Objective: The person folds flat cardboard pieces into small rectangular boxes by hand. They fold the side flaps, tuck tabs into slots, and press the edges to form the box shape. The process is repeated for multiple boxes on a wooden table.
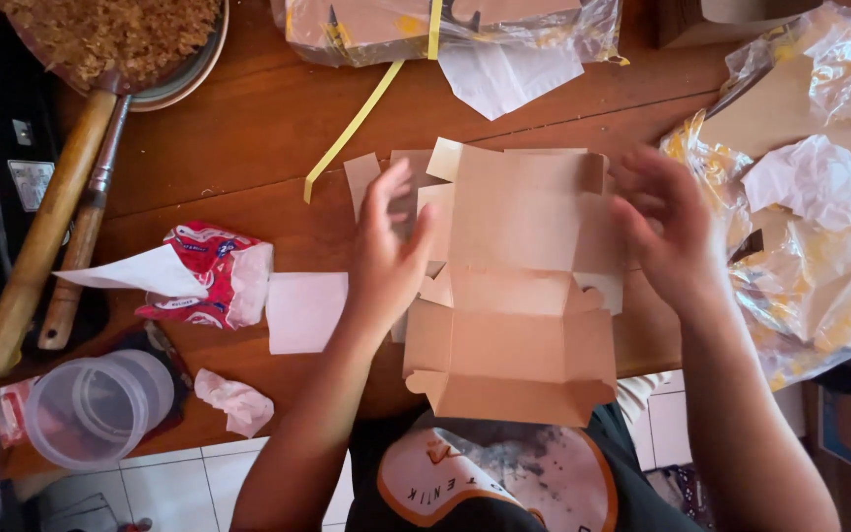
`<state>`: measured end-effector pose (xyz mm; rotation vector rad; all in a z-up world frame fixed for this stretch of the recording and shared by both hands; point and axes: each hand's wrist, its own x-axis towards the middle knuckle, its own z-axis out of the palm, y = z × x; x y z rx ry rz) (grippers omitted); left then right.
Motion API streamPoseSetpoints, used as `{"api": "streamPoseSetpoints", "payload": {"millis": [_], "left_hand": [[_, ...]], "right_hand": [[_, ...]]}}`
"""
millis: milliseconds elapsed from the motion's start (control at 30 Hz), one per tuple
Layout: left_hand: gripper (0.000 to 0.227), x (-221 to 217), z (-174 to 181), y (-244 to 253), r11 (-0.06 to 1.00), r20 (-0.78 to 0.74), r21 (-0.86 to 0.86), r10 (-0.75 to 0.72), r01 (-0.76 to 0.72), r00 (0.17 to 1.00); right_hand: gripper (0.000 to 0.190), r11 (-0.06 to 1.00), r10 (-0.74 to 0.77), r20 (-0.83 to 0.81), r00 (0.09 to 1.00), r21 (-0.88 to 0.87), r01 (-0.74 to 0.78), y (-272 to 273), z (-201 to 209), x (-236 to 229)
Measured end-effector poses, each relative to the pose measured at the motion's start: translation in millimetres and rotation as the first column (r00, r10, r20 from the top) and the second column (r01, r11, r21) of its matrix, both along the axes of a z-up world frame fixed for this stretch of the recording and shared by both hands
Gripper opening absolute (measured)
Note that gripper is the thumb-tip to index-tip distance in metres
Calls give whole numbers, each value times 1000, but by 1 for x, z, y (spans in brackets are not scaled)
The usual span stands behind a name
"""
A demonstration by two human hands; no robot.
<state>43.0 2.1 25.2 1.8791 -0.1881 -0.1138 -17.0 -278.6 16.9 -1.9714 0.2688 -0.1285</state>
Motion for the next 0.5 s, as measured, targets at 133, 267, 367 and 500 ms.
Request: {"api": "streamPoseSetpoints", "payload": {"millis": [133,267,367,500], "left_hand": [[62,21,-17,-21,998,-22,55,-22,23,1000],[53,40,-14,-20,986,-50,115,-114,119,992],[37,45,-29,-12,938,-7,292,-196,189,981],[29,43,-50,-6,893,136,398,-284,210,949]], "right_hand": [[57,963,136,124,983,-250,-102,7,-16,30],[43,929,121,7,993,-353,-111,1,-26,44],[39,910,196,-53,979,-364,-201,-2,-21,43],[29,902,219,-80,973,-363,-233,1,-25,50]]}}
